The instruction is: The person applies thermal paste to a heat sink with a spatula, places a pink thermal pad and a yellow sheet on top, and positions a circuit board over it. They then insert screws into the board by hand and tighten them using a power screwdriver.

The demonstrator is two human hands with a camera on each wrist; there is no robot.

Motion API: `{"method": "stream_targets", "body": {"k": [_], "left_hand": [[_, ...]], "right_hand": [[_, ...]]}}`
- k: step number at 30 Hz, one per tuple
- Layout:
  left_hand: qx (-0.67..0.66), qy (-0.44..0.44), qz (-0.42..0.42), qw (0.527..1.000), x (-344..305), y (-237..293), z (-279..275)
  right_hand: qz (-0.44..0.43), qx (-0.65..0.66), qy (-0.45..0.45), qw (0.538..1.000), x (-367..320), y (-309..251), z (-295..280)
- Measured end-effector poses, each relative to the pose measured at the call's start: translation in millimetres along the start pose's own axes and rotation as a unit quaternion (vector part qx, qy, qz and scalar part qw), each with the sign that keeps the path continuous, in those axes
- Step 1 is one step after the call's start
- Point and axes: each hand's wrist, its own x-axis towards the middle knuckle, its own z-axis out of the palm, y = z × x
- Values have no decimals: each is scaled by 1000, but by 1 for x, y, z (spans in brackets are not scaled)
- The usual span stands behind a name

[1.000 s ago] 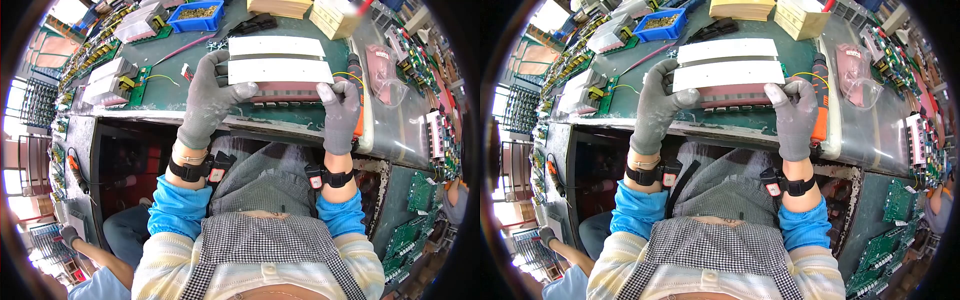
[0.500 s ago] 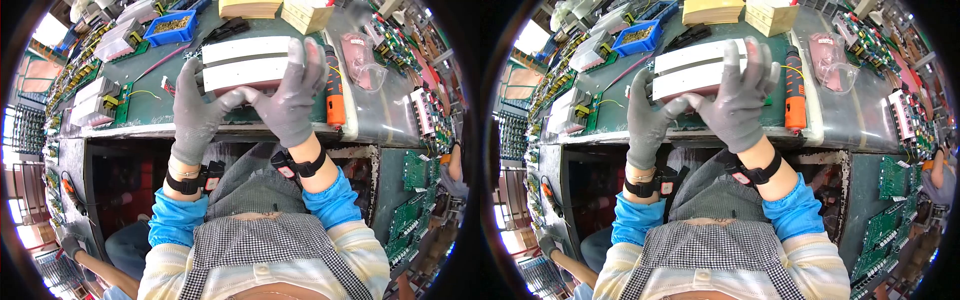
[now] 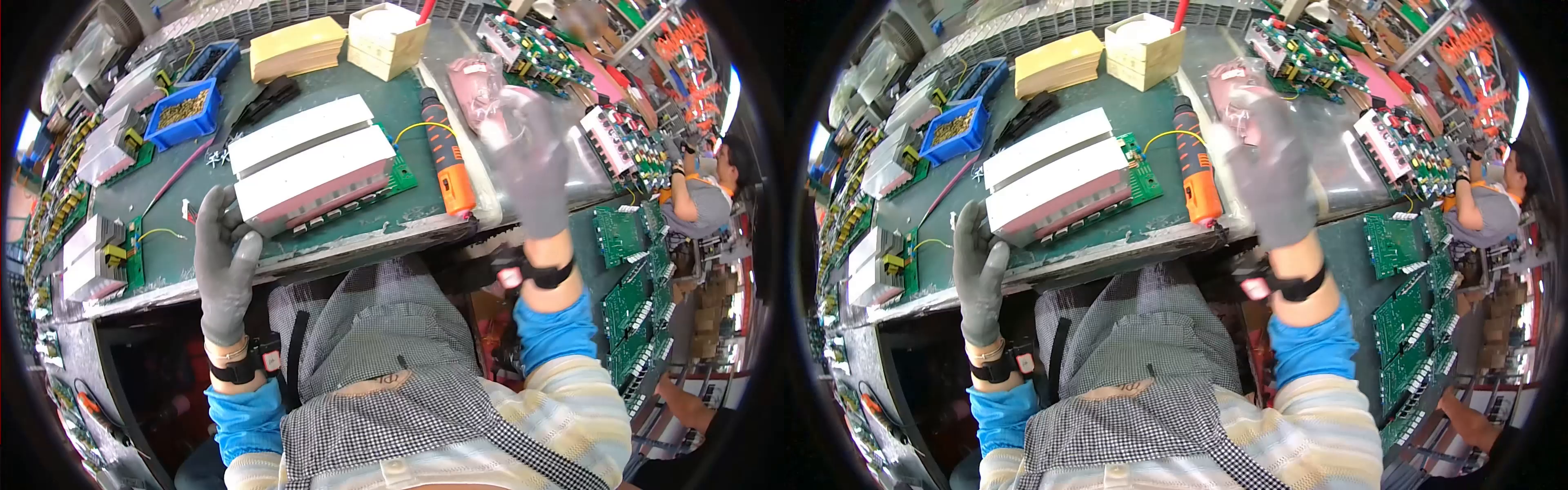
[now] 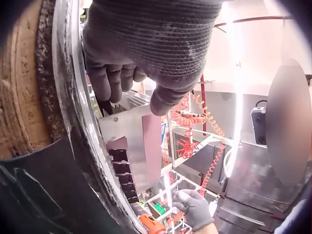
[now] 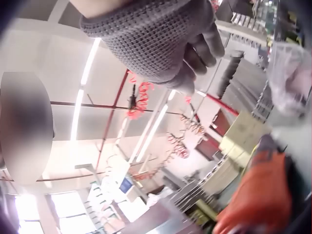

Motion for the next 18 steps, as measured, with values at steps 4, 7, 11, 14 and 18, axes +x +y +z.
{"method": "stream_targets", "body": {"k": [4,7,11,14,18], "left_hand": [[-14,23,5,1000,-4,0,-2],[109,48,35,992,-9,-8,1],[323,52,96,940,-10,-10,4],[368,49,125,920,-8,-6,7],[401,80,148,901,-5,-7,17]], "right_hand": [[145,-127,-235,953,32,71,-27],[56,-166,-332,927,32,129,-4],[-7,-316,-376,871,30,135,13],[-52,-141,-392,908,29,196,17],[41,-154,-400,903,32,176,3]]}}
